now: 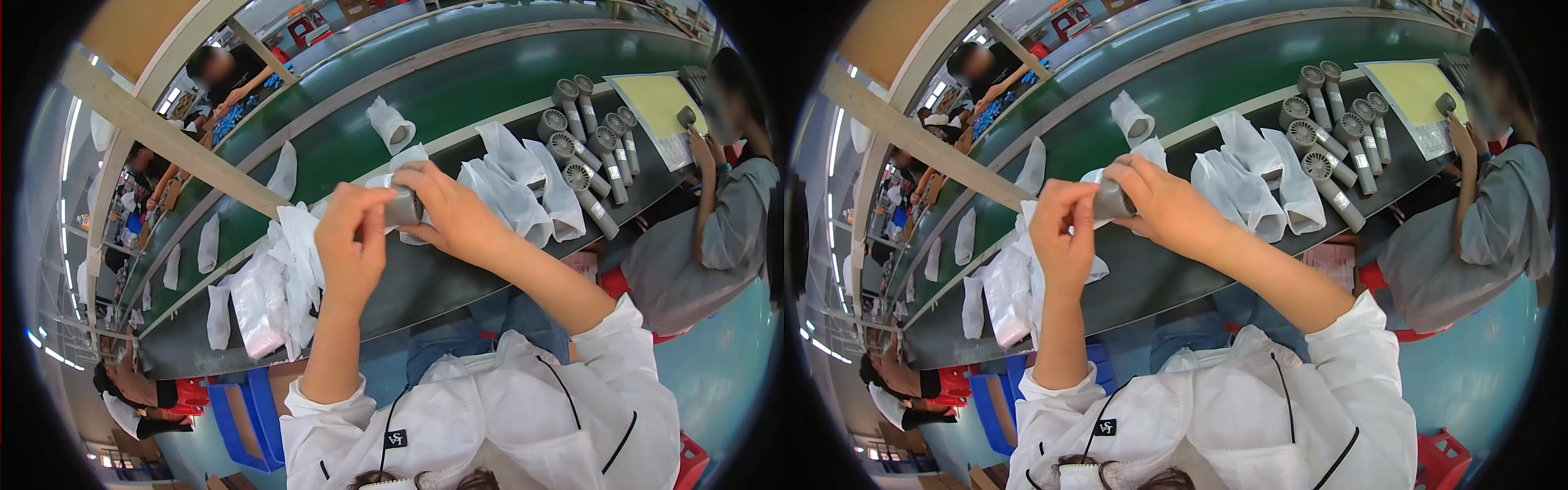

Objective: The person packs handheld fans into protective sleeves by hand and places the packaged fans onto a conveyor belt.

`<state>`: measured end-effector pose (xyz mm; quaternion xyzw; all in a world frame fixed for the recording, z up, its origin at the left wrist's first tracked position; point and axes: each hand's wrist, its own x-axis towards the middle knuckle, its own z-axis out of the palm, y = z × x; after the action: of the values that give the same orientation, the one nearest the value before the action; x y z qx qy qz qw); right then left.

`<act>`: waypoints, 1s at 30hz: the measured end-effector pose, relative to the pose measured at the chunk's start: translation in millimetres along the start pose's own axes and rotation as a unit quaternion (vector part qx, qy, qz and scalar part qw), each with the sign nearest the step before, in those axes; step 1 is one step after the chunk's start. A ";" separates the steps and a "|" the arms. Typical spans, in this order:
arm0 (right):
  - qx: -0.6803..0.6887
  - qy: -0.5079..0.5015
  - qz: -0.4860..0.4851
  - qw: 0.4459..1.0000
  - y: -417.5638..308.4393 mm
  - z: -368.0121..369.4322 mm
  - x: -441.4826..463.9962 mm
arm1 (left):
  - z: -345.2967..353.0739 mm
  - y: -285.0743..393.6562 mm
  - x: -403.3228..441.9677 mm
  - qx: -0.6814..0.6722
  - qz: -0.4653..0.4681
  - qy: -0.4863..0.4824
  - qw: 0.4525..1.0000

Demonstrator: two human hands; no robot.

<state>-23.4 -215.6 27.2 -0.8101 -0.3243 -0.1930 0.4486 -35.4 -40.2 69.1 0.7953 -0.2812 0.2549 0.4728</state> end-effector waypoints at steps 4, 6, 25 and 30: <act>-0.035 0.043 -0.042 0.998 6.2 3.5 6.3 | 2.9 -1.1 0.8 0.019 0.034 -0.009 0.999; -0.049 0.063 -0.062 0.995 3.9 4.5 8.9 | 1.9 -2.3 7.0 -0.064 -0.050 0.018 0.996; 0.210 0.011 0.085 0.974 13.6 3.3 86.1 | -19.6 -46.9 35.3 -0.129 0.007 0.022 0.991; 0.364 -0.057 0.137 0.920 6.4 -0.9 96.4 | -12.3 -90.8 -9.1 -0.322 -0.172 -0.120 0.923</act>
<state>50.1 -184.9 82.0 -0.6373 -0.2828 0.0479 0.7153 18.9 8.5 12.9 0.6612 -0.2611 -0.0320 0.7026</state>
